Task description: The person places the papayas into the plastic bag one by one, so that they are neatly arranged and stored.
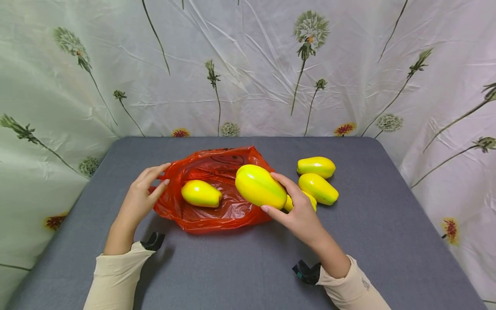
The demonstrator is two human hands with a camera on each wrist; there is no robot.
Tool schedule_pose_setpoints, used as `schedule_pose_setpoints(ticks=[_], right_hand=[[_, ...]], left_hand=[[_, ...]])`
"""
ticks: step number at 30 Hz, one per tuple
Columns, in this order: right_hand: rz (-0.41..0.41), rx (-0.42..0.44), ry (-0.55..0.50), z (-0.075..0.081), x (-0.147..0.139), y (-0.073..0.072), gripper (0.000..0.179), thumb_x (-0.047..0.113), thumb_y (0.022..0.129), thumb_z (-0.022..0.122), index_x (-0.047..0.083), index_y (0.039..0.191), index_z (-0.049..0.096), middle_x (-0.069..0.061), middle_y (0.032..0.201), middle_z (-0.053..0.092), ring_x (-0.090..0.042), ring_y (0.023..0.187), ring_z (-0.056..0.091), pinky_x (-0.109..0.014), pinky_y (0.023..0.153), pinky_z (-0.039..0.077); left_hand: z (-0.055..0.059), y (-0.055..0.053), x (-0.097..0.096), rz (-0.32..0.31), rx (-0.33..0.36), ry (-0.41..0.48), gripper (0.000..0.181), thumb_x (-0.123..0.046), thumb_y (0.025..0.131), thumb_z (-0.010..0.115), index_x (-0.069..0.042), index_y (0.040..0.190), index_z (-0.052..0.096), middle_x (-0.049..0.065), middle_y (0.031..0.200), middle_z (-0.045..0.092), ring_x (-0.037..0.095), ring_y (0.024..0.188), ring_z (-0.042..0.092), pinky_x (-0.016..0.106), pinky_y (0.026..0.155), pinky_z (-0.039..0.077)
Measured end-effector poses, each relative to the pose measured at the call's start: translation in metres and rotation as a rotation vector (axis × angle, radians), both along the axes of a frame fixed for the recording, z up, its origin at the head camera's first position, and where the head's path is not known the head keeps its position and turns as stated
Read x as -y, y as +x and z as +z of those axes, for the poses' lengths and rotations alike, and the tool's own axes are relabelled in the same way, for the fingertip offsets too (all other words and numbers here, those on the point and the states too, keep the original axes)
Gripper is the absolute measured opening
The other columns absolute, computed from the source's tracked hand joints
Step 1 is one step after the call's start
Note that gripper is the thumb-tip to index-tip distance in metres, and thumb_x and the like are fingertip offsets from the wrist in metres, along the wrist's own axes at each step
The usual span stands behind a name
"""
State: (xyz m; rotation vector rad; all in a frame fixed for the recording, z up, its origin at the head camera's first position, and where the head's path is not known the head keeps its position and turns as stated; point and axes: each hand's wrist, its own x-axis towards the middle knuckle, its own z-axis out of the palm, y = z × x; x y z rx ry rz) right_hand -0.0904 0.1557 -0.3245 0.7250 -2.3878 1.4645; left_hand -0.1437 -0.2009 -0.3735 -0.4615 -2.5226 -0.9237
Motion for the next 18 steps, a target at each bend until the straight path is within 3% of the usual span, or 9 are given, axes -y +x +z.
schedule_pose_setpoints(ticks=[10,18], right_hand=[[0.046,0.037,0.021,-0.016,0.022,-0.024,0.07,0.008,0.073,0.075,0.009,0.133,0.04,-0.003,0.13,0.045,-0.016,0.108,0.046,-0.029,0.09,0.038],[0.055,0.117,0.055,0.004,0.055,-0.024,0.064,0.008,0.076,0.072,0.001,0.131,0.04,-0.011,0.129,0.045,-0.022,0.107,0.046,-0.041,0.089,0.04]], left_hand=[[0.0,0.001,0.0,0.002,0.009,0.003,0.045,-0.007,0.084,0.063,-0.013,0.127,0.052,0.011,0.114,0.052,0.025,0.099,0.051,0.044,0.074,0.048],[0.0,0.0,0.001,0.0,-0.003,0.002,0.045,-0.008,0.084,0.063,-0.013,0.127,0.052,0.01,0.114,0.052,0.025,0.099,0.051,0.043,0.074,0.048]])
